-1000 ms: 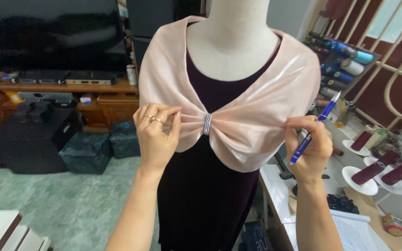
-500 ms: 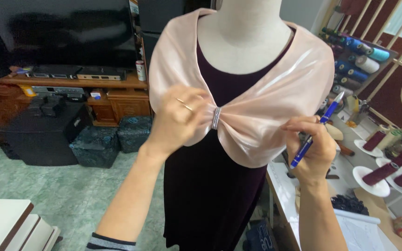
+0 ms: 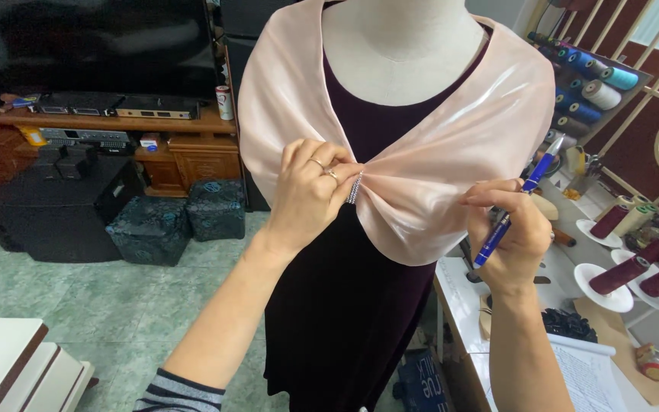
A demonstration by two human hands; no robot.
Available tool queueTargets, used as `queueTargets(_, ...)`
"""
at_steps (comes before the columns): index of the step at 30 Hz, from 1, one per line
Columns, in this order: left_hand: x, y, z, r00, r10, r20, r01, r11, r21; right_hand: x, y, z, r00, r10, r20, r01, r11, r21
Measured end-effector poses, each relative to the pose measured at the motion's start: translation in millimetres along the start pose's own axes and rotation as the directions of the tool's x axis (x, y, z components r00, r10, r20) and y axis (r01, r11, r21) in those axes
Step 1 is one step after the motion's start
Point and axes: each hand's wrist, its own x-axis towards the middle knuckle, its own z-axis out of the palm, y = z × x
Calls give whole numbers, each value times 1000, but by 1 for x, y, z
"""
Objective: The person adjusts a light pink shawl draped over a mannequin wearing a dark dress. They use a blue pen to mark the center of the shawl and smooth the fabric around the neckline and chest area.
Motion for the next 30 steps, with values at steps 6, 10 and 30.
queueTargets(6,-10,7,3,1000,11,-28,-8,993,114,4,-2,0,999,-28,30,30,999,-43)
queueTargets(10,-14,15,3,999,7,-40,-1,988,156,9,-9,9,991,-86,106,92,995,-45)
queueTargets(30,-30,36,14,986,77,-149,-34,962,273,45,19,12,959,-106,263,119,992,-36)
